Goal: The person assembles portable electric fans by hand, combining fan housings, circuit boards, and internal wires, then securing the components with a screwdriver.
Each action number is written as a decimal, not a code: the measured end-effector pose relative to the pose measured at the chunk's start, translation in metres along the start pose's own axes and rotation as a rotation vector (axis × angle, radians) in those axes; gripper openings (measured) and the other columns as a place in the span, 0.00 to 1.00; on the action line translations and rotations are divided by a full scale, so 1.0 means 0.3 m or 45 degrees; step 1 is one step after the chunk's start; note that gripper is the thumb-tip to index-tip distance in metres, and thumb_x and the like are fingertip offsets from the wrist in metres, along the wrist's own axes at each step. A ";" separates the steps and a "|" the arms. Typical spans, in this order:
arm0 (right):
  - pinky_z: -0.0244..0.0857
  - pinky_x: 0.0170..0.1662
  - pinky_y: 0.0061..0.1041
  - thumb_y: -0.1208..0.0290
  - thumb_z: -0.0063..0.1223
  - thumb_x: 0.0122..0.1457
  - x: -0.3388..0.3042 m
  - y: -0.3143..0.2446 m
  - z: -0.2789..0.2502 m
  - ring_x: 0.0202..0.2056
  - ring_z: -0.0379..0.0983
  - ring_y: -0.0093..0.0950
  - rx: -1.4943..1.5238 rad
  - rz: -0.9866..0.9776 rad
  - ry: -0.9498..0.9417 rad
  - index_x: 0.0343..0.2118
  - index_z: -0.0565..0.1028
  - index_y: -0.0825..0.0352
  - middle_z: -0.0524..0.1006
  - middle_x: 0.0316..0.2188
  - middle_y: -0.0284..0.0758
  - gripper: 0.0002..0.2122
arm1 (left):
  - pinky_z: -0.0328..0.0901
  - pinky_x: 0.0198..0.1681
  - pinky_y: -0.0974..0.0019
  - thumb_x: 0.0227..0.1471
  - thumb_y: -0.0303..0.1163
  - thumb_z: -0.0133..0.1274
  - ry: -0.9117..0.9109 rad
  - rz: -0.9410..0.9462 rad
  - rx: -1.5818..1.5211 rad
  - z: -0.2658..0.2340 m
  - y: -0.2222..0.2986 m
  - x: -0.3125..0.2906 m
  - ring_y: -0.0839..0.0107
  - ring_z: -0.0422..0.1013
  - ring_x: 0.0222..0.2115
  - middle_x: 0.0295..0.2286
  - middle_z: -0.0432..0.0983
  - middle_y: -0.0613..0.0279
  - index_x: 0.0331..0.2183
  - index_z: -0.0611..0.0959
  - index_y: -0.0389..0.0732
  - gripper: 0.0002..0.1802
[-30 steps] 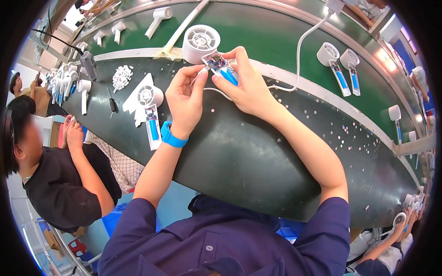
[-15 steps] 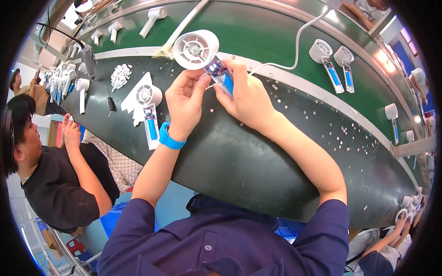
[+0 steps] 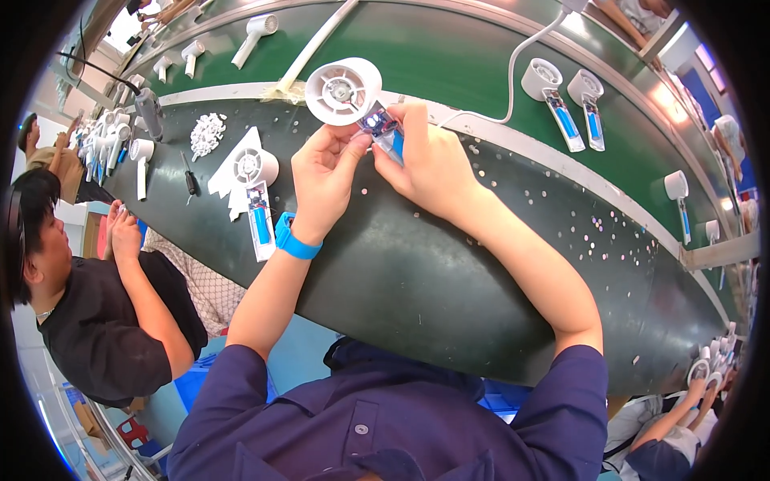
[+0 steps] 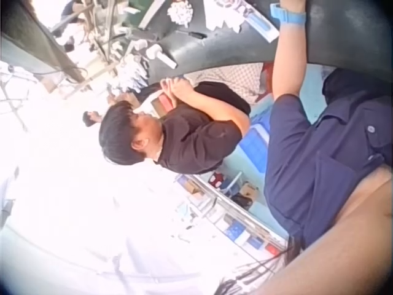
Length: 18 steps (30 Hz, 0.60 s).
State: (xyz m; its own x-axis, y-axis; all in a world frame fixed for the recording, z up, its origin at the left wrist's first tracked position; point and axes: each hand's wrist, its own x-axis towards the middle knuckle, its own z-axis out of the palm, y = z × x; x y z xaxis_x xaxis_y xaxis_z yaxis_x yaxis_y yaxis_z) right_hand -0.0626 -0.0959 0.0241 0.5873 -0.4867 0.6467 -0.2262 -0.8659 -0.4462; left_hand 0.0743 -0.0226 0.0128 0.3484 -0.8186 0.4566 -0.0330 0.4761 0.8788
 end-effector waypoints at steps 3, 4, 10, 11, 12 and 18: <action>0.69 0.34 0.29 0.76 0.59 0.48 0.025 -0.013 -0.027 0.32 0.76 0.36 0.109 0.032 0.061 0.43 0.58 0.71 0.74 0.31 0.45 0.23 | 0.64 0.27 0.80 0.52 0.21 0.52 -0.034 -0.156 0.033 -0.007 0.011 0.005 0.84 0.69 0.27 0.32 0.75 0.61 0.37 0.77 0.30 0.08; 0.69 0.34 0.27 0.76 0.59 0.47 0.030 -0.016 -0.033 0.31 0.76 0.35 0.123 0.059 0.086 0.43 0.57 0.70 0.75 0.32 0.44 0.23 | 0.64 0.27 0.80 0.52 0.21 0.52 -0.034 -0.154 0.035 -0.007 0.006 0.004 0.84 0.69 0.27 0.32 0.75 0.61 0.37 0.77 0.30 0.08; 0.67 0.34 0.24 0.78 0.56 0.47 0.023 -0.010 -0.046 0.31 0.75 0.30 0.258 0.166 -0.020 0.43 0.55 0.67 0.75 0.32 0.43 0.23 | 0.65 0.39 0.75 0.54 0.22 0.51 -0.049 -0.105 0.142 -0.006 -0.004 -0.003 0.79 0.70 0.34 0.33 0.76 0.61 0.37 0.77 0.29 0.08; 0.67 0.34 0.24 0.78 0.56 0.47 0.023 -0.012 -0.045 0.31 0.75 0.30 0.257 0.163 -0.026 0.43 0.55 0.67 0.75 0.32 0.43 0.23 | 0.64 0.32 0.78 0.53 0.22 0.51 -0.041 -0.038 0.134 -0.006 -0.002 -0.002 0.82 0.68 0.30 0.31 0.74 0.63 0.36 0.77 0.29 0.07; 0.67 0.34 0.24 0.78 0.56 0.48 0.023 -0.013 -0.045 0.30 0.75 0.29 0.274 0.178 -0.036 0.43 0.55 0.68 0.75 0.31 0.41 0.24 | 0.62 0.25 0.81 0.52 0.21 0.52 -0.033 0.029 0.127 -0.005 0.000 -0.003 0.86 0.66 0.25 0.28 0.73 0.64 0.34 0.77 0.29 0.06; 0.66 0.27 0.23 0.77 0.57 0.48 0.069 -0.032 -0.098 0.26 0.72 0.24 0.481 0.427 -0.202 0.43 0.59 0.69 0.75 0.30 0.37 0.21 | 0.61 0.26 0.82 0.53 0.24 0.52 -0.045 -0.114 0.103 0.003 -0.002 -0.005 0.87 0.66 0.25 0.25 0.73 0.67 0.31 0.78 0.30 0.05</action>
State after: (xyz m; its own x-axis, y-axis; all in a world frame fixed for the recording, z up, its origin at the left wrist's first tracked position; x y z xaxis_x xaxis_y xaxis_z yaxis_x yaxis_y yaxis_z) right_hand -0.0711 -0.1010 0.0600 0.6476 -0.6811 0.3416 -0.1430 -0.5490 -0.8235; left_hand 0.0732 -0.0220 0.0118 0.3199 -0.8681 0.3795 -0.0794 0.3746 0.9238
